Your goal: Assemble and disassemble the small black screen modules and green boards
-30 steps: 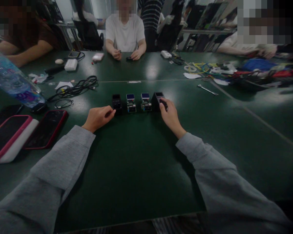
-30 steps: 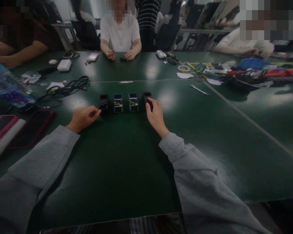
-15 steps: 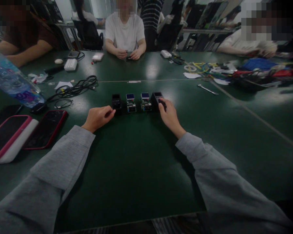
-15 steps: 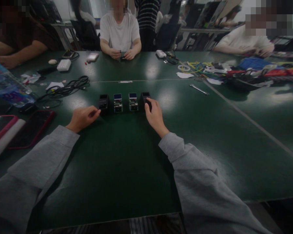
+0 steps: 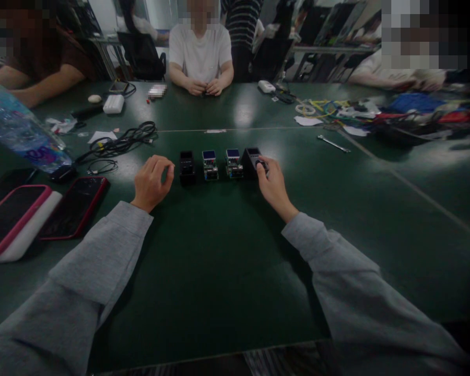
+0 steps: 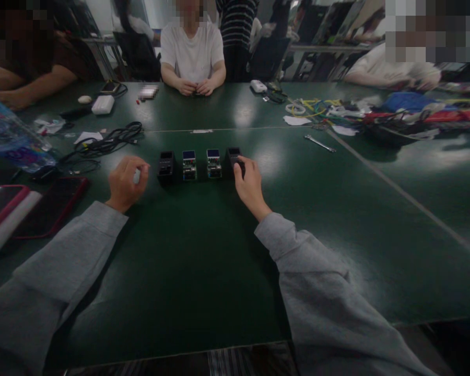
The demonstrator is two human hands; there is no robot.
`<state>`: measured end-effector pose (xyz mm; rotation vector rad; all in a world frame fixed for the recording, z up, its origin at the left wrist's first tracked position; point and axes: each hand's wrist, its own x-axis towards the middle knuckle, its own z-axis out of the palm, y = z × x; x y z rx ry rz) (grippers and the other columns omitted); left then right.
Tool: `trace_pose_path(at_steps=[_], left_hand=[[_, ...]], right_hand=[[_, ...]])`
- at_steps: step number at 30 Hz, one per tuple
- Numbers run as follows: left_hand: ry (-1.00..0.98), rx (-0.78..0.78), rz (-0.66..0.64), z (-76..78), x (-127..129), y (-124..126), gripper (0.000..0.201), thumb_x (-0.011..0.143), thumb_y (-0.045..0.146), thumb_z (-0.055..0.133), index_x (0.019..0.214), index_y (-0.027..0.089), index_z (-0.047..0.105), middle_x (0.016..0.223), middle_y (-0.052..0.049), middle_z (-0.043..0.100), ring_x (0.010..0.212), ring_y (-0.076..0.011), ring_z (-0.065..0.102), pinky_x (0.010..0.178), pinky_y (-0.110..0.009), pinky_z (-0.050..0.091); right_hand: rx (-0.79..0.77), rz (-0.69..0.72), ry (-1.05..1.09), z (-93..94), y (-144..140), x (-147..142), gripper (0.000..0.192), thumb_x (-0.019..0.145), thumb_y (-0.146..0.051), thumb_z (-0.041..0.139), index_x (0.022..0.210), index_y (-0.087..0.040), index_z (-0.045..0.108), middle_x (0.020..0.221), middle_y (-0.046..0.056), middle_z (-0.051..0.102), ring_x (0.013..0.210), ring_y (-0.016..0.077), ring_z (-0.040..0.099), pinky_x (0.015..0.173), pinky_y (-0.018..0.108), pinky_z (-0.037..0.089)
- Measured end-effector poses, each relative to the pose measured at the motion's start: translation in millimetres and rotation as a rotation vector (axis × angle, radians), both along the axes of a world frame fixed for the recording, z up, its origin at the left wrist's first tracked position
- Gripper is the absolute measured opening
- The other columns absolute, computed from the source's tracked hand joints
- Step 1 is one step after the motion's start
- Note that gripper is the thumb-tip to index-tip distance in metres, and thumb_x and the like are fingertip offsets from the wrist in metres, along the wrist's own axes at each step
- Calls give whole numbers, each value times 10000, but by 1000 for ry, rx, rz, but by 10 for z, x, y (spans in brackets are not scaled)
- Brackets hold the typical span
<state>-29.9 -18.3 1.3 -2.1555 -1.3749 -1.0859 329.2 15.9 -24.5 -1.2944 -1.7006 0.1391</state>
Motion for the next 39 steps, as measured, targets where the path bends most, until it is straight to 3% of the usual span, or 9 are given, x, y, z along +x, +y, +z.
trace_pose_path(at_steps=[3,11,21,39], left_hand=[[-12,-69,5,-10,0,46,221,997,304,427,1102,196,589,1087,-117,654,1030,-249,597,905,-397,466],[92,-228,-69,7,8,34,376,1031,408,359,1181,172,611,1110,-117,679,1020,-257,608,874,-389,458],[165,-204,-87,-4,7,55,423,1009,505,409,1212,191,607,1073,-102,683,982,-248,611,849,-373,475],[151,-252,-134,-19,7,61,420,999,490,451,1240,178,595,1118,-114,666,1036,-259,615,883,-384,495]], right_hand=[[10,0,4,-12,5,5,445,1003,-519,385,1223,-188,584,1223,158,605,1163,280,558,1031,501,443],[3,-11,1,-18,12,11,429,1005,-508,380,1217,-198,587,1226,154,603,1169,284,553,1031,509,443],[-16,-7,1,-8,0,6,418,1001,-492,392,1227,-198,585,1230,156,592,1163,287,555,1028,512,444],[0,-1,1,-24,13,13,420,996,-496,399,1215,-195,593,1219,155,600,1152,284,562,1024,509,449]])
